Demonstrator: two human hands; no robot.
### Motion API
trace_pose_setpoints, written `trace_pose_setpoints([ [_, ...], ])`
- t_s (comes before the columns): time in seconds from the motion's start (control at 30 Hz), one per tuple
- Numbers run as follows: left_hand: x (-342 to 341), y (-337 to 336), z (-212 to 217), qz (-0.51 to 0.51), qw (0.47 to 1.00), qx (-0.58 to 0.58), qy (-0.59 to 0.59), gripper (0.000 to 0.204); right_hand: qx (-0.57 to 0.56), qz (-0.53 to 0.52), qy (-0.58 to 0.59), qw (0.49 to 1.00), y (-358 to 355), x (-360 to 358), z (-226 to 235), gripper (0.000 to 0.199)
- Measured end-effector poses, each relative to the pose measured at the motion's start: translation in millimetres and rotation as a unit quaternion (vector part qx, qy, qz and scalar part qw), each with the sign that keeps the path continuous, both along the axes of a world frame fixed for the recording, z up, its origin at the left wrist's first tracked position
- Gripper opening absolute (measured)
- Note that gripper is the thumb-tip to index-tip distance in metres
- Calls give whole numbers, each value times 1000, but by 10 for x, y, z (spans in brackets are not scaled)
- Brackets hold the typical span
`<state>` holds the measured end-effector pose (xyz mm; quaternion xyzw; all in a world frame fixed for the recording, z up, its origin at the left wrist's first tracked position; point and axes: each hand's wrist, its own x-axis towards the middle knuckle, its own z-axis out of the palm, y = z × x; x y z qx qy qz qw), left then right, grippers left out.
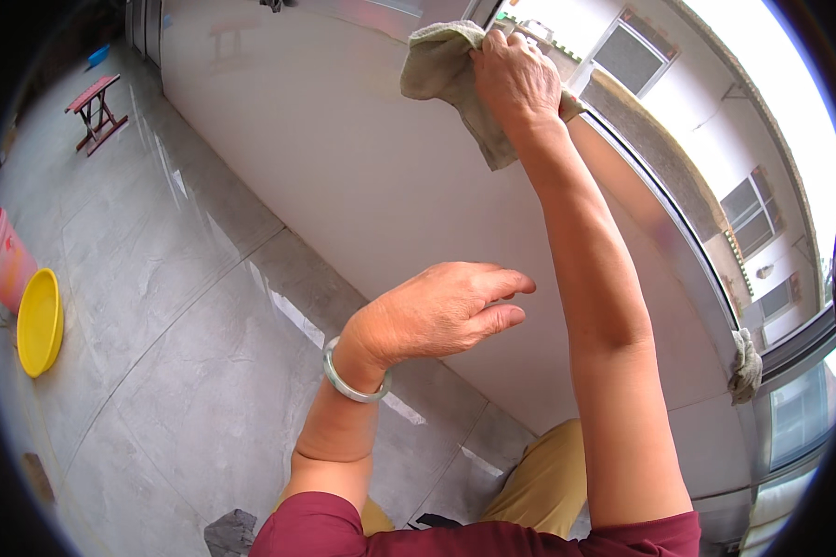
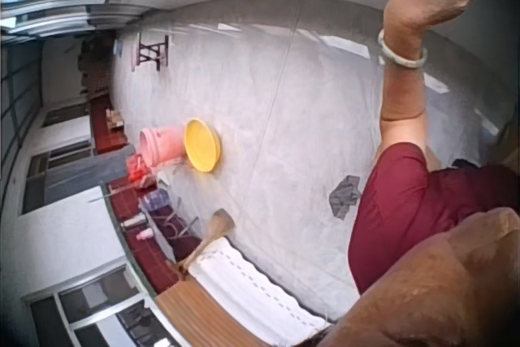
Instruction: The person kneels on the floor and wipes a white tiled wall with a cloth. They move along the wall, cleaning different sections and the window frame.
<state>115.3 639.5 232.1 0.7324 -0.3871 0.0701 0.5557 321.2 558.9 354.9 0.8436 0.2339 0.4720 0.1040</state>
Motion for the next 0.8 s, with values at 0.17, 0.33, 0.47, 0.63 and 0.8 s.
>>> trace_pose_setpoints([
  [0.17,-1,288,56,-46,997,51,27,32,33,1,-35,999,-63,-64,-13,25],
  [0.33,83,795,199,34,997,52,43,27,35,-17,-10,999,-84,-92,-32,21],
  [0.47,355,951,254,123,989,-58,54,21,23,-5,-8,1000,-89,-34,-5,22],
  [0.63,691,1286,-59,216,970,-110,1,20,7,8,2,1000,-19,-87,71,24],
  [0.8,982,1970,-187,350,936,-24,26,24,15,-39,-79,996,-39,-81,-103,23],
])
